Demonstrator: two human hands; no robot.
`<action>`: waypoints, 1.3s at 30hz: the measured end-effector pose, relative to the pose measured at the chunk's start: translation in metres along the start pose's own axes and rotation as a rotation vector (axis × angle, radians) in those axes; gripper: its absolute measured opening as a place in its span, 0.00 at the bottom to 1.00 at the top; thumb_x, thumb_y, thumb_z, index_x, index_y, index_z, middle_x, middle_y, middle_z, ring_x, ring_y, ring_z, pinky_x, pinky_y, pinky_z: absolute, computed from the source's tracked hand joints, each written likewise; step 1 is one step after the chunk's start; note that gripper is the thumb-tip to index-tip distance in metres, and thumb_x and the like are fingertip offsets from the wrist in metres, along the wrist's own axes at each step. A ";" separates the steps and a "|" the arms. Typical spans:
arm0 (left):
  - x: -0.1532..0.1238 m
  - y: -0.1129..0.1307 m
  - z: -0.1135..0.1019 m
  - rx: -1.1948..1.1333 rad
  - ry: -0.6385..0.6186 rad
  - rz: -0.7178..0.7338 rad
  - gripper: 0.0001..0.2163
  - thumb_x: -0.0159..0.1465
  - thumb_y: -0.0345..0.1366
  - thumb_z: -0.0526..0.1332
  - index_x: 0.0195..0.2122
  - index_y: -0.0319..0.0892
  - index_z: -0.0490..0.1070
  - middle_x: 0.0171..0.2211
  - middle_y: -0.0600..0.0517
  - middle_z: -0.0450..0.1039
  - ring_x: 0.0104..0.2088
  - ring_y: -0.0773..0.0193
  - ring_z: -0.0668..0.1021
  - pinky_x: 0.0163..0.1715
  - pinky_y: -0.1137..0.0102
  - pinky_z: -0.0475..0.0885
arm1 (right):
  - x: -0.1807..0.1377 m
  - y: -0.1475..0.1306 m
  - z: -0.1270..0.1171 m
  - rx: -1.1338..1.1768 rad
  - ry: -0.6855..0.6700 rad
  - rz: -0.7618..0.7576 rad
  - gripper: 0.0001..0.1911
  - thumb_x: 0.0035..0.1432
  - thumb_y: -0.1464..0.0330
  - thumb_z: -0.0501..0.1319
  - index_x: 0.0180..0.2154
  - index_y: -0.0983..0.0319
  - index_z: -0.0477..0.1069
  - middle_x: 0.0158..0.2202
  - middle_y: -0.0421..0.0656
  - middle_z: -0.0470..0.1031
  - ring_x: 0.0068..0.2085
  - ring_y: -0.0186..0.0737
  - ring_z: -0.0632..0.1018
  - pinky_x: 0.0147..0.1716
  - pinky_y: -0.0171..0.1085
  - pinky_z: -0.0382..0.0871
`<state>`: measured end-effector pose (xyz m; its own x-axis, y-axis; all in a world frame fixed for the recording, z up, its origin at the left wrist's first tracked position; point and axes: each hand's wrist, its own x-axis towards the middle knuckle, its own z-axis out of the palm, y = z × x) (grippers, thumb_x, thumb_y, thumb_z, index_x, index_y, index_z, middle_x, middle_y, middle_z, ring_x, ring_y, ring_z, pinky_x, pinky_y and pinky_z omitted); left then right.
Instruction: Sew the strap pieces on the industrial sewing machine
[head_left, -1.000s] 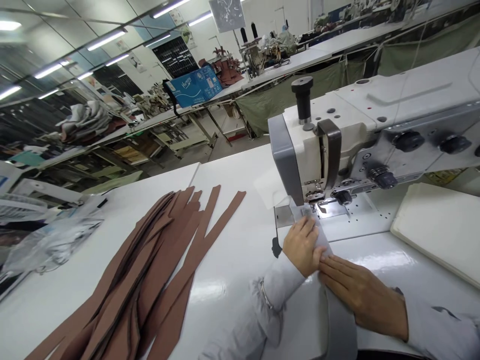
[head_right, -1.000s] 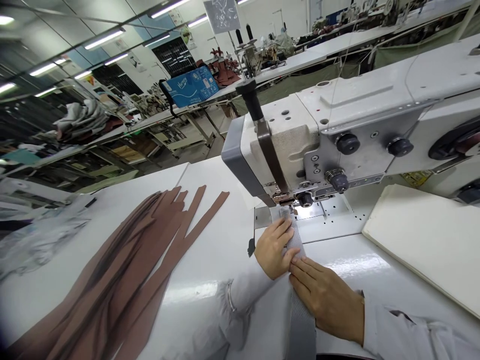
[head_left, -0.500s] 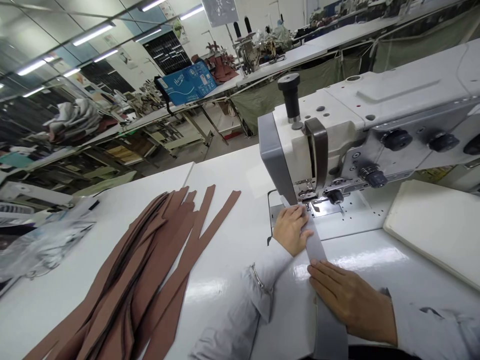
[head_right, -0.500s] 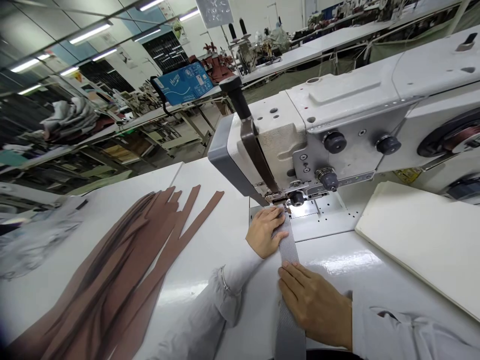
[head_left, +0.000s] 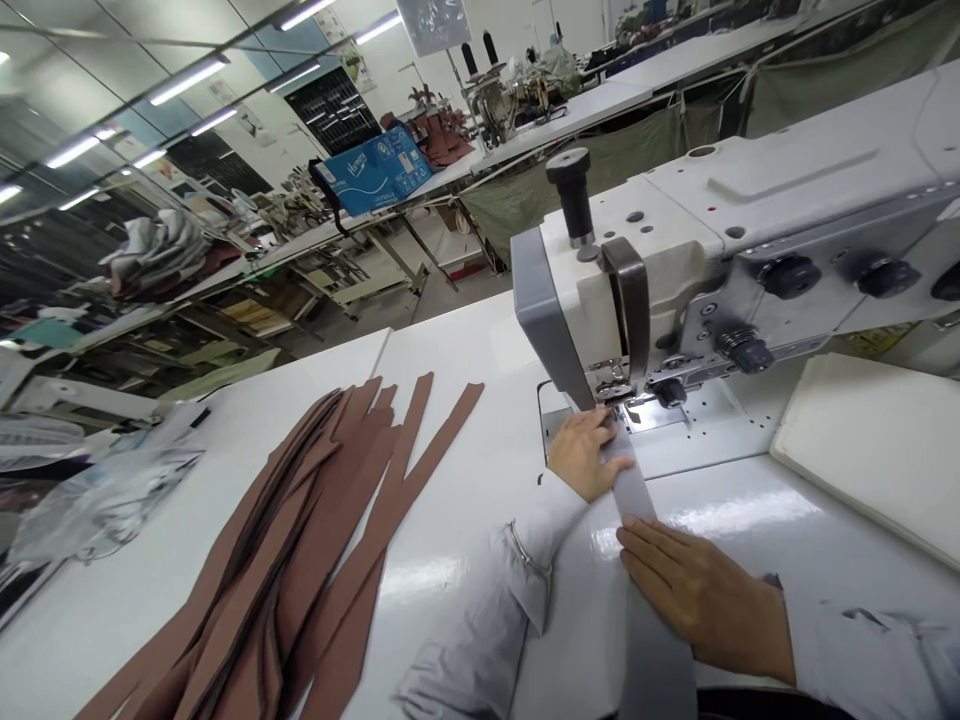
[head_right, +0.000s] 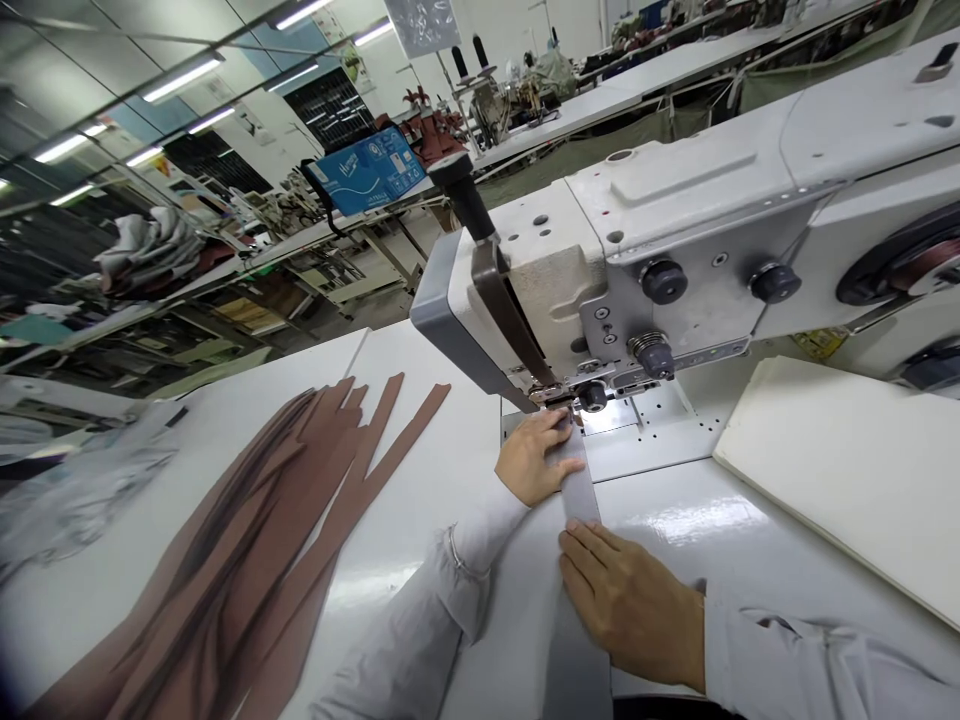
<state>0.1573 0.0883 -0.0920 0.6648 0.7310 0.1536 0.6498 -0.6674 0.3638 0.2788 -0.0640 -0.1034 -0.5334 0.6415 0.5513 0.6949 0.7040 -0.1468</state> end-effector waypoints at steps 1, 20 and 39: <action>0.003 -0.002 -0.001 0.005 -0.011 -0.015 0.19 0.50 0.43 0.69 0.42 0.41 0.74 0.52 0.45 0.69 0.53 0.54 0.70 0.55 0.58 0.64 | 0.001 0.000 0.000 -0.008 0.003 0.000 0.19 0.50 0.82 0.49 0.43 0.75 0.70 0.44 0.57 0.73 0.49 0.51 0.72 0.47 0.46 0.71; 0.083 0.180 0.031 -0.041 -0.363 0.787 0.24 0.46 0.42 0.71 0.42 0.40 0.67 0.47 0.45 0.69 0.48 0.52 0.70 0.46 0.60 0.68 | -0.014 -0.025 0.013 -0.039 -0.058 0.066 0.09 0.53 0.72 0.52 0.26 0.64 0.70 0.23 0.43 0.69 0.26 0.39 0.71 0.21 0.37 0.62; 0.103 0.184 0.039 -0.236 -0.269 0.564 0.02 0.54 0.28 0.64 0.29 0.40 0.75 0.27 0.52 0.74 0.30 0.65 0.75 0.33 0.72 0.70 | -0.013 -0.018 0.008 -0.051 0.025 0.007 0.06 0.51 0.73 0.56 0.24 0.66 0.67 0.23 0.45 0.68 0.25 0.38 0.69 0.22 0.38 0.60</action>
<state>0.3596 0.0350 -0.0453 0.9678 0.1978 0.1559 0.0980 -0.8659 0.4905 0.2690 -0.0824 -0.1144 -0.5167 0.6384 0.5705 0.7229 0.6823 -0.1088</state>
